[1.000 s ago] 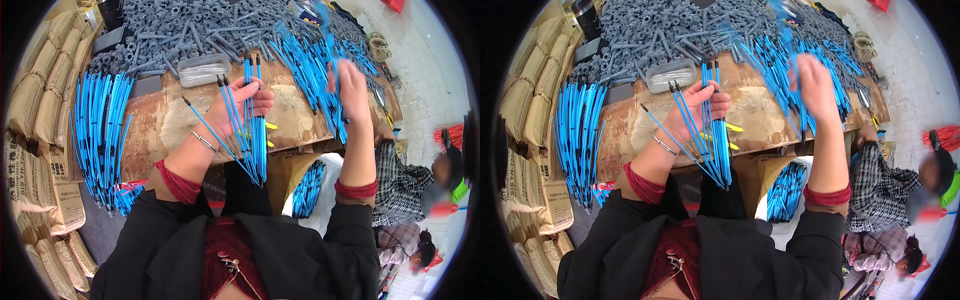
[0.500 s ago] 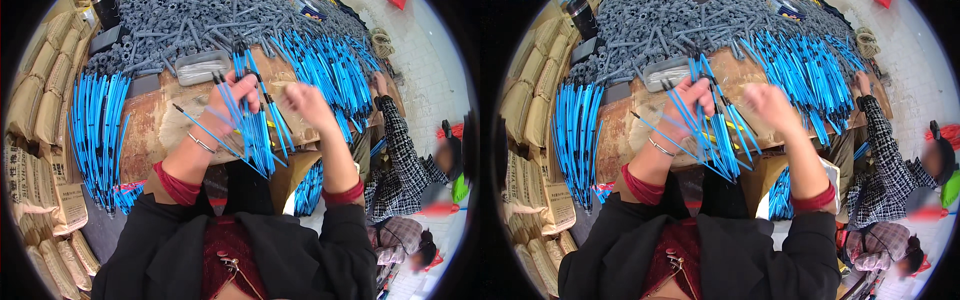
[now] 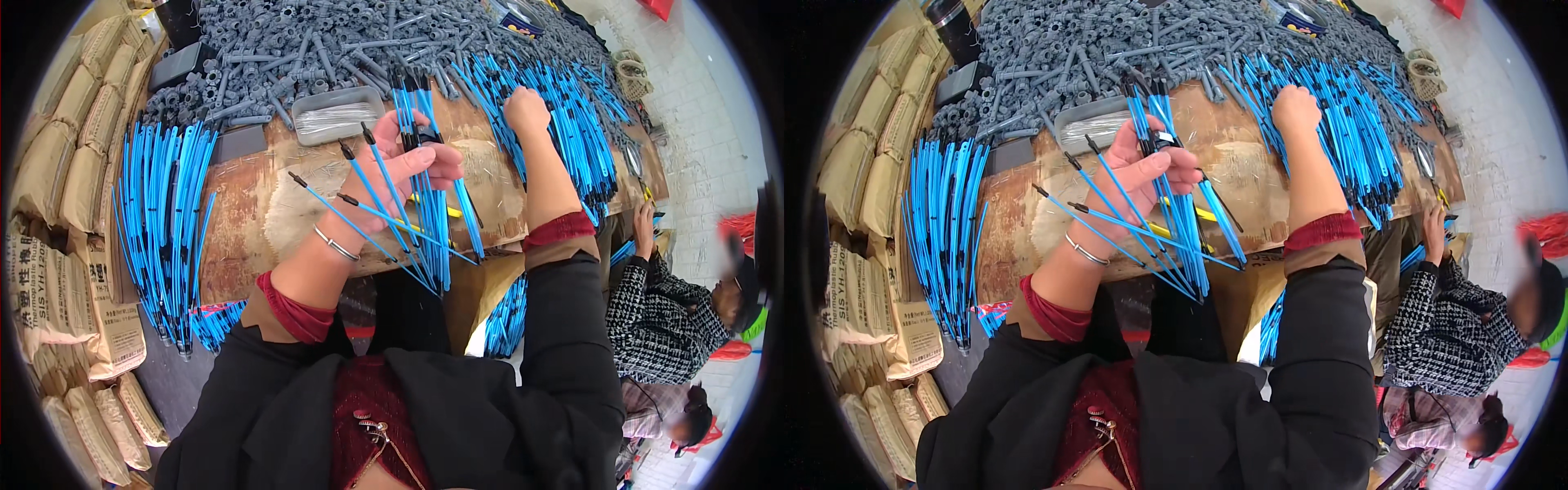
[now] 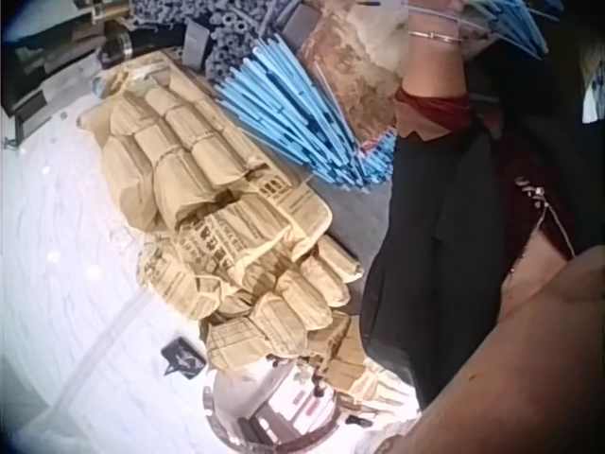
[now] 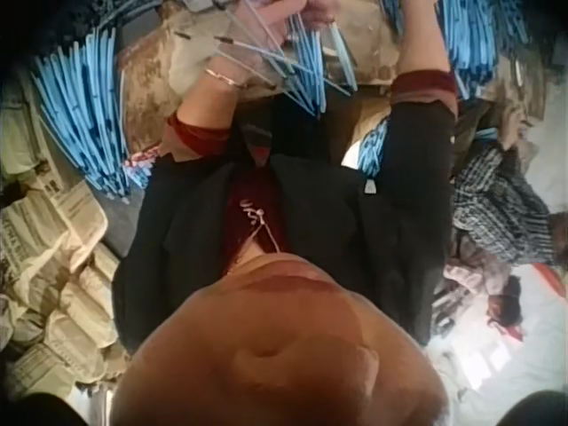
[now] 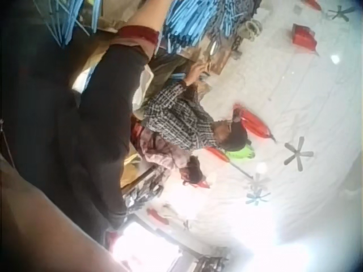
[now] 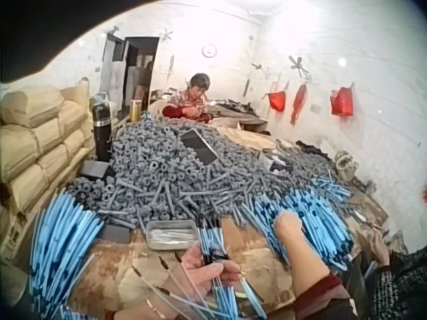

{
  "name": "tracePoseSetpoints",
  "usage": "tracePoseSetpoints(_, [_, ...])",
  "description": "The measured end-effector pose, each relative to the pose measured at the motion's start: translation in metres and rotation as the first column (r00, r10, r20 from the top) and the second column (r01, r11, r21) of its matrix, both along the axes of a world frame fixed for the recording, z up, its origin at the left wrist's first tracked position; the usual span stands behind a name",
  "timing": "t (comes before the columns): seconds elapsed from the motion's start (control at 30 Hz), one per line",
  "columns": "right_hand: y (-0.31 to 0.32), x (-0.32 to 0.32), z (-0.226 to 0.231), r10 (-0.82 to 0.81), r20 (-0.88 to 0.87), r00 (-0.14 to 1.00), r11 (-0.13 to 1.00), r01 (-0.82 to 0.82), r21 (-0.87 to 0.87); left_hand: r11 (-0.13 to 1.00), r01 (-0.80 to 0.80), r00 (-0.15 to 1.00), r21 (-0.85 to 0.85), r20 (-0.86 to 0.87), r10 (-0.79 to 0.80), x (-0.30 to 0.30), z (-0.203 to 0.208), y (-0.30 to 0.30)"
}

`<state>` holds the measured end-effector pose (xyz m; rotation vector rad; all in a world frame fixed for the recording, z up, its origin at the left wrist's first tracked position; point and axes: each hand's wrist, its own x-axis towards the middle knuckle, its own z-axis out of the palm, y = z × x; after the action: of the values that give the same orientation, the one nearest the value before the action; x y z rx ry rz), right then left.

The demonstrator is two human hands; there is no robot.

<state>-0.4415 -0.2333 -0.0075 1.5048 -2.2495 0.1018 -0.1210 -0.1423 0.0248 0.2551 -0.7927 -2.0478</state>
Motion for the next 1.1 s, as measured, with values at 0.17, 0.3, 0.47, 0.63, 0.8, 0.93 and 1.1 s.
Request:
tracePoseSetpoints(0.17, [0.015,0.044,0.042,0.019,0.126,0.992,0.99,-0.002,-0.139,0.996,0.091,0.992,0.007,-0.085,-0.09,0.008,-0.012,-0.006])
tracePoseSetpoints(0.3, [0.064,0.077,0.131,0.452,0.154,0.878,0.788,-0.313,-0.53,0.984,0.176,0.974,0.042,-0.152,-0.168,0.001,-0.025,-0.017])
tracePoseSetpoints(0.47, [0.151,0.138,0.163,0.521,0.848,0.101,0.792,-0.427,-0.436,0.951,0.24,0.96,0.193,-0.192,-0.203,0.003,-0.011,-0.015])
tracePoseSetpoints(0.63, [0.175,0.169,0.111,0.421,0.778,0.466,0.797,-0.599,-0.073,0.988,0.118,0.968,0.096,-0.234,-0.093,0.0,-0.012,-0.009])
tracePoseSetpoints(0.8, [0.118,0.124,0.094,0.284,0.873,0.396,0.875,-0.479,-0.067,0.988,0.11,0.961,0.112,-0.267,-0.076,0.002,-0.013,-0.009])
tracePoseSetpoints(0.93, [0.047,0.057,0.041,0.354,0.342,0.87,0.929,-0.285,-0.237,0.955,0.283,0.9,0.085,-0.367,-0.234,0.002,-0.021,-0.012])
tracePoseSetpoints(1.1, [0.028,0.05,0.01,0.028,-0.026,0.999,0.994,-0.025,0.108,0.94,0.32,0.893,0.116,-0.368,-0.258,0.003,-0.014,-0.01])
